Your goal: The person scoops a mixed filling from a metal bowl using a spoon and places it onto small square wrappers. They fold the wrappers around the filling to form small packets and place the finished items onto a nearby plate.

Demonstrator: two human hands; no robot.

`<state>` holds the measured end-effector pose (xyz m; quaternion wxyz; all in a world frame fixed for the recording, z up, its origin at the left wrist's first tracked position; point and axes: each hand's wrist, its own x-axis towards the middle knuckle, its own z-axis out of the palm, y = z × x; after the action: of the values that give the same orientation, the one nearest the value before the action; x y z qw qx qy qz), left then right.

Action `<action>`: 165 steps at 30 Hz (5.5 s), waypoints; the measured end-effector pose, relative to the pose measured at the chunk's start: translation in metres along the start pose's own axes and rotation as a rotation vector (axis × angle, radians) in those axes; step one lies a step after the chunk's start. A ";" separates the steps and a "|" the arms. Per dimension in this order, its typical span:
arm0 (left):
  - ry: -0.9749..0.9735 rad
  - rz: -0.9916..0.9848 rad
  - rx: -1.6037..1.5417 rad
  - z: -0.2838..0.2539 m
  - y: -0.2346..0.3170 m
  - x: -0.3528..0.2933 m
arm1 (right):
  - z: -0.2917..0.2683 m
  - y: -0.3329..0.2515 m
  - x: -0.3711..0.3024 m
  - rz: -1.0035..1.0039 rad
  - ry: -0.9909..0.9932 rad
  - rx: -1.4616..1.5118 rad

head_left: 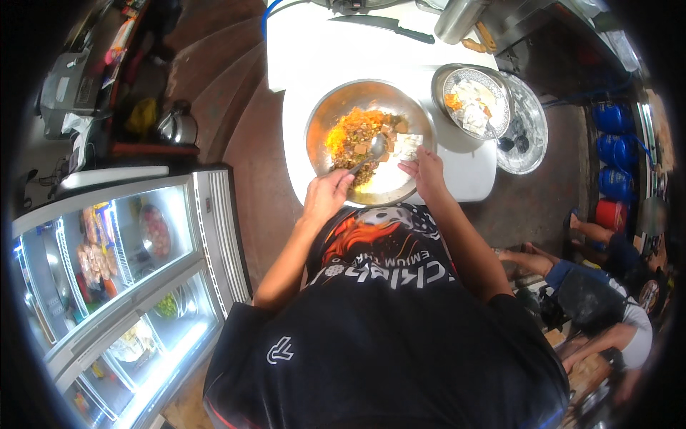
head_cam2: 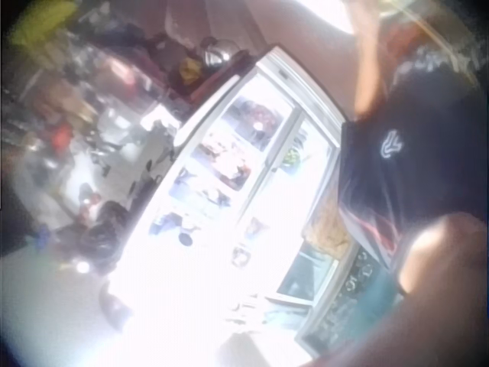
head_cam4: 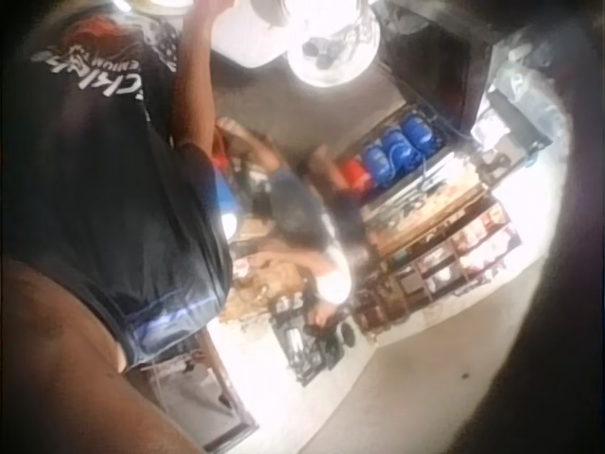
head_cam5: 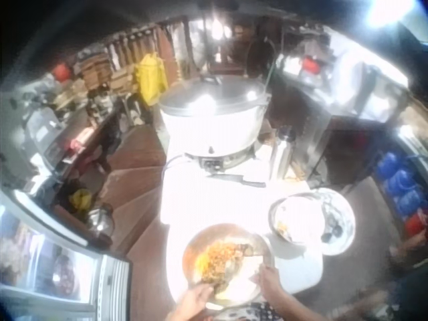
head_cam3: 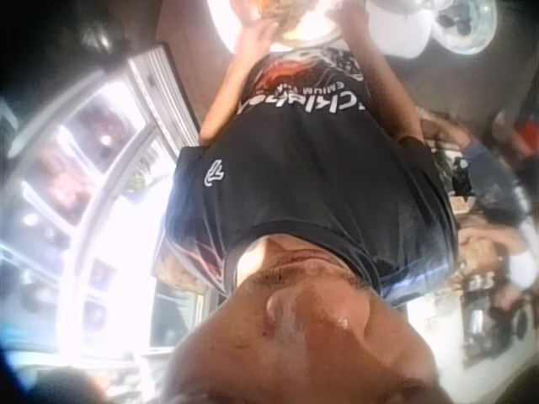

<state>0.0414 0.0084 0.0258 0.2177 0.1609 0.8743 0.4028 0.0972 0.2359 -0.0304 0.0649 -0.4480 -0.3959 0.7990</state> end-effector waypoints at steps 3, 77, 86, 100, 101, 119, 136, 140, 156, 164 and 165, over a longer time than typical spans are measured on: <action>0.026 -0.005 -0.036 -0.003 0.000 -0.002 | -0.008 0.001 0.006 -0.007 -0.006 -0.041; -0.111 0.259 -0.478 0.003 0.067 0.008 | -0.039 -0.075 -0.081 -1.464 -0.063 -0.898; -0.273 0.325 -0.873 -0.012 0.102 -0.001 | 0.011 -0.068 -0.105 -1.375 -0.356 -0.612; -0.204 0.159 -0.793 -0.015 0.105 -0.006 | 0.013 -0.051 -0.113 -0.695 -0.503 -0.305; -0.228 0.112 -0.832 -0.015 0.106 -0.004 | 0.014 -0.055 -0.112 -0.917 -0.444 -0.476; 0.064 0.187 -0.337 -0.009 0.113 -0.020 | 0.027 -0.049 -0.121 -1.094 -0.377 -0.825; -0.122 -0.050 -1.135 -0.011 0.076 0.010 | 0.022 -0.041 -0.104 -0.366 -0.526 -0.144; -0.223 -0.306 -1.447 -0.015 0.070 0.012 | 0.020 -0.040 -0.105 -0.524 -0.400 -0.514; -0.129 0.185 -0.614 -0.017 0.081 0.006 | 0.030 -0.045 -0.100 -1.052 -0.390 -0.990; 0.135 0.030 -0.476 -0.007 0.085 0.030 | 0.049 -0.033 -0.075 -0.386 -0.243 -0.483; 0.090 0.025 -0.485 -0.002 0.083 0.031 | 0.048 -0.032 -0.070 -0.400 -0.215 -0.468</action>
<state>0.0231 0.0729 0.0834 0.2059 0.0966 0.7587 0.6105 0.0932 0.1979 0.0521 0.0737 -0.2773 -0.6537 0.7003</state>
